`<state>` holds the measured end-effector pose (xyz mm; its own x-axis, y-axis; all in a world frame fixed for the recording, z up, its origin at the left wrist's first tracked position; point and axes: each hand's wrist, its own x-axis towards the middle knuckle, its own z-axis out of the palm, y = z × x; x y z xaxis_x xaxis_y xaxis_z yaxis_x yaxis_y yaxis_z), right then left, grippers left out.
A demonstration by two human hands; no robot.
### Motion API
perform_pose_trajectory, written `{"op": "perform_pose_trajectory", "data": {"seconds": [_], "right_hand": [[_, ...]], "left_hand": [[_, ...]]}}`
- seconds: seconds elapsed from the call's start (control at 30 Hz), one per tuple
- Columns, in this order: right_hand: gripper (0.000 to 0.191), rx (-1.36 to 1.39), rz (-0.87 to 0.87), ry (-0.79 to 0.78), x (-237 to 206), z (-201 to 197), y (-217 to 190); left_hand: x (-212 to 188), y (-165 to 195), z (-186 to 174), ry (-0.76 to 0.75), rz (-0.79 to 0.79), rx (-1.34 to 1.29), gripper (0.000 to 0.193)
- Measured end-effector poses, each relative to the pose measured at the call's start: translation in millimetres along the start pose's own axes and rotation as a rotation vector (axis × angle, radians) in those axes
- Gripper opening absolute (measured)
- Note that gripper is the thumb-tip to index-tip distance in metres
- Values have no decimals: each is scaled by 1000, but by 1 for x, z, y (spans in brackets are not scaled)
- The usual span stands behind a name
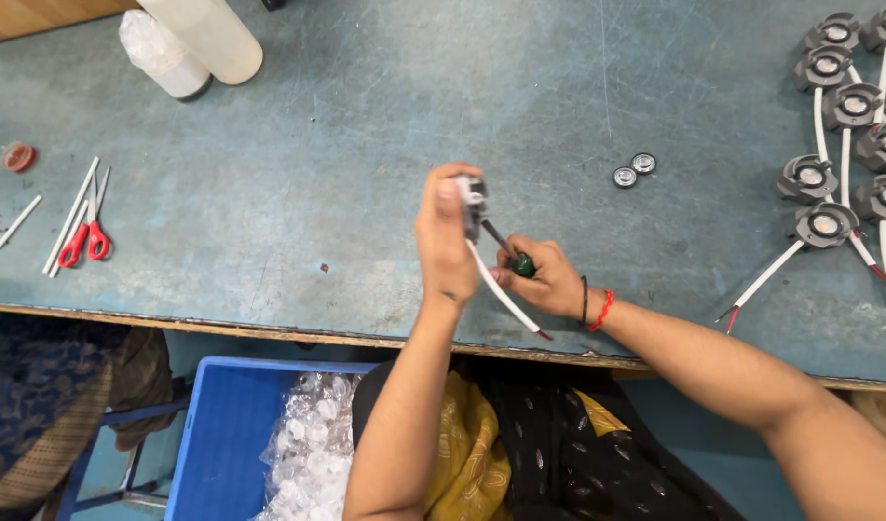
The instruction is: The person assembles small circular electronic components with wires. They use a screwdriver to tighten screws on the components and place them on the table. The person also handles small metal caps and rubber rings, inserting them into the components.
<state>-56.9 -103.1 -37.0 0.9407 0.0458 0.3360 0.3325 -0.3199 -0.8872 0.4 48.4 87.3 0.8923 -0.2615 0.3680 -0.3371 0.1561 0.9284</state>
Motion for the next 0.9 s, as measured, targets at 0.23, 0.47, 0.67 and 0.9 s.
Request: {"op": "perform_pose_trajectory", "data": {"seconds": [0.23, 0.47, 0.67, 0.9], "right_hand": [[14, 237, 222, -78, 13, -6, -22], [21, 221, 331, -45, 11, -9, -23], [28, 132, 253, -31, 7, -8, -9], [29, -78, 107, 10, 7, -8, -11]], "left_hand": [[21, -33, -40, 287, -412, -620, 60], [24, -48, -50, 255, -475, -749, 61], [22, -48, -43, 228, -445, -738, 64], [19, -36, -38, 86, -439, -768, 68]]}}
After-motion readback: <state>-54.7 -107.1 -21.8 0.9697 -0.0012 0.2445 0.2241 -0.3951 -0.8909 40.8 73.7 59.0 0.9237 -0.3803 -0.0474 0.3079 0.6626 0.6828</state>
